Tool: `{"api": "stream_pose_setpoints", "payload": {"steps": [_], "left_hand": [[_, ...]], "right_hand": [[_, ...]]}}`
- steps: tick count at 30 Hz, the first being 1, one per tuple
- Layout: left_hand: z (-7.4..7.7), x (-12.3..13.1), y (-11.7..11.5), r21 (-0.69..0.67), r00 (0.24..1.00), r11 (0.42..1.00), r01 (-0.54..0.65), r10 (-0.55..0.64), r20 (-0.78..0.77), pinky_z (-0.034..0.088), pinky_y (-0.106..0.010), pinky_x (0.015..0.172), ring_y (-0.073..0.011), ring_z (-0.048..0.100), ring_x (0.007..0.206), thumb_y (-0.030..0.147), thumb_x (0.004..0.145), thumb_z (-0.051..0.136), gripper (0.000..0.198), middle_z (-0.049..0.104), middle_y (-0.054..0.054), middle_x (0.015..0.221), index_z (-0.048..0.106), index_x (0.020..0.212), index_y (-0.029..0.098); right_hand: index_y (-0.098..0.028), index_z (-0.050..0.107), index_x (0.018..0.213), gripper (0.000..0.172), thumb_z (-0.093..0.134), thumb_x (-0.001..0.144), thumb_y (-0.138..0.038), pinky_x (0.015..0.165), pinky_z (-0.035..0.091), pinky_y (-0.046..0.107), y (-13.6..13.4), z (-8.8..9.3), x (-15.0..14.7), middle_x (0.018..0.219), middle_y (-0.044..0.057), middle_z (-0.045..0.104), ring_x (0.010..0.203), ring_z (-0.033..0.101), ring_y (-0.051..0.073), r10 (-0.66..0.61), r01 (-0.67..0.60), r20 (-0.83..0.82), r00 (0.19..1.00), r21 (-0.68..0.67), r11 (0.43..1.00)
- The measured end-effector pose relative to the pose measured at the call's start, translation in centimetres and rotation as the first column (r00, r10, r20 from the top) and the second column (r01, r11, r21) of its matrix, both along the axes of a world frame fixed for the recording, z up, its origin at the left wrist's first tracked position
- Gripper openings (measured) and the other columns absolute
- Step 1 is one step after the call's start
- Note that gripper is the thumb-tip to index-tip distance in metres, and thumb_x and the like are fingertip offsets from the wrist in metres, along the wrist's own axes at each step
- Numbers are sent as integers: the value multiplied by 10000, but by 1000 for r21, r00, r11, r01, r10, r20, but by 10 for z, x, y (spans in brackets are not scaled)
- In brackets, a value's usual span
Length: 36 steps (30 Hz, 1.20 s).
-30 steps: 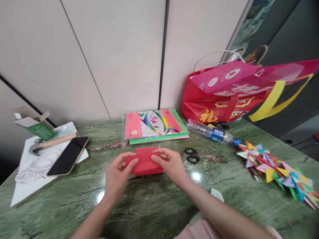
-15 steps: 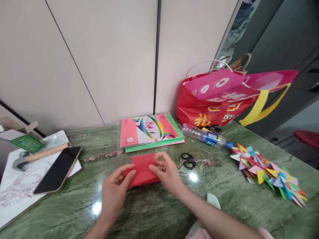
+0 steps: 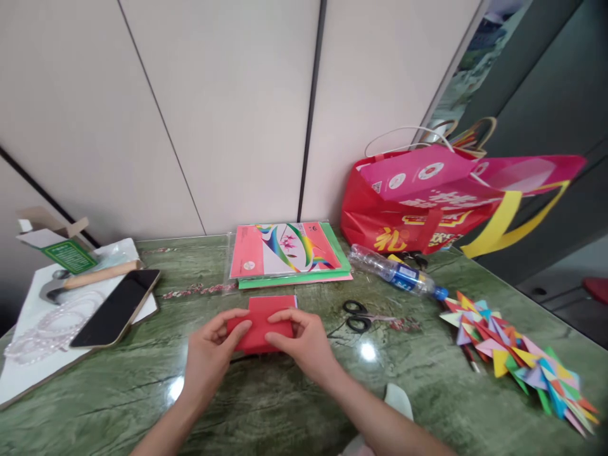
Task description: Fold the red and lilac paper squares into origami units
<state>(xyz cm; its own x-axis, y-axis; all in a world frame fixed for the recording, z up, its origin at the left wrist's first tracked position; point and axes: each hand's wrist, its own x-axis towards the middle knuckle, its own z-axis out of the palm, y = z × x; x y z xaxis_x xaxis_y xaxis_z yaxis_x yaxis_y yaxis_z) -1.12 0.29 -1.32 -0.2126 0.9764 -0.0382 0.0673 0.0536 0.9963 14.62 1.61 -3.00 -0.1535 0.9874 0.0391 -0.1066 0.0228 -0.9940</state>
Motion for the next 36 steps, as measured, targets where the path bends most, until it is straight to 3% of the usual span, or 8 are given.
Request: {"api": "stream_pose_setpoints", "payload": {"steps": [9, 16, 20, 26, 28, 31, 36], "left_hand": [[-18, -8, 4, -89, 991, 996, 23, -11, 136, 469, -195, 474, -128, 598, 474, 323, 584, 729, 303, 689, 2, 575, 658, 834, 169], [-11, -3, 3, -5, 994, 1000, 9, -8, 109, 473, -217, 488, -136, 593, 490, 337, 590, 718, 319, 683, -14, 591, 663, 843, 150], [-5, -2, 4, 55, 995, 998, -42, 37, 93, 458, -209, 483, -127, 577, 496, 339, 576, 721, 322, 667, -14, 589, 662, 815, 131], [-5, -3, 7, 76, 990, 996, -43, 32, 136, 437, -194, 497, -100, 542, 486, 315, 567, 727, 326, 628, 20, 542, 655, 822, 124], [-4, -3, 6, 91, 992, 995, -43, 31, 123, 420, -182, 486, -87, 514, 467, 308, 582, 720, 316, 592, 40, 502, 656, 829, 123], [-4, -4, 6, 101, 992, 993, -63, 51, 112, 395, -167, 464, -72, 474, 440, 302, 591, 717, 310, 533, 64, 452, 656, 833, 120], [-8, -4, 6, 84, 982, 992, -94, 79, 175, 413, -186, 488, -92, 504, 475, 327, 586, 718, 349, 535, 51, 476, 646, 852, 114]], "right_hand": [[-194, 652, 730, 160, 667, 583, -131, 713, 453, 288, -2, -7, -11, 790, 32, 652, 746, 588, 193, -126, 124, 78, 989, 23, 992], [-207, 680, 742, 174, 717, 572, -213, 626, 458, 263, -1, 3, -2, 794, 25, 654, 705, 589, 177, -116, 112, 52, 992, 69, 991], [-192, 657, 764, 265, 743, 519, -245, 572, 468, 258, 4, 5, 1, 685, 0, 666, 607, 603, 155, 53, -62, -104, 993, -84, 994], [-176, 634, 841, 286, 698, 564, -212, 564, 460, 214, 9, 9, 8, 709, -18, 660, 588, 606, 104, 145, -151, -112, 983, -53, 987], [-176, 623, 829, 293, 707, 549, -191, 580, 467, 213, 11, 9, 9, 756, -14, 660, 619, 612, 104, 133, -138, -130, 983, -36, 990], [-165, 616, 750, 255, 726, 521, -181, 559, 471, 213, 12, 8, 9, 664, -25, 644, 564, 599, 102, 66, -70, -108, 992, -39, 997], [-168, 625, 742, 176, 668, 572, -175, 610, 506, 250, 11, 6, 8, 669, -6, 656, 619, 624, 133, -14, 15, -111, 994, 2, 1000]]}}
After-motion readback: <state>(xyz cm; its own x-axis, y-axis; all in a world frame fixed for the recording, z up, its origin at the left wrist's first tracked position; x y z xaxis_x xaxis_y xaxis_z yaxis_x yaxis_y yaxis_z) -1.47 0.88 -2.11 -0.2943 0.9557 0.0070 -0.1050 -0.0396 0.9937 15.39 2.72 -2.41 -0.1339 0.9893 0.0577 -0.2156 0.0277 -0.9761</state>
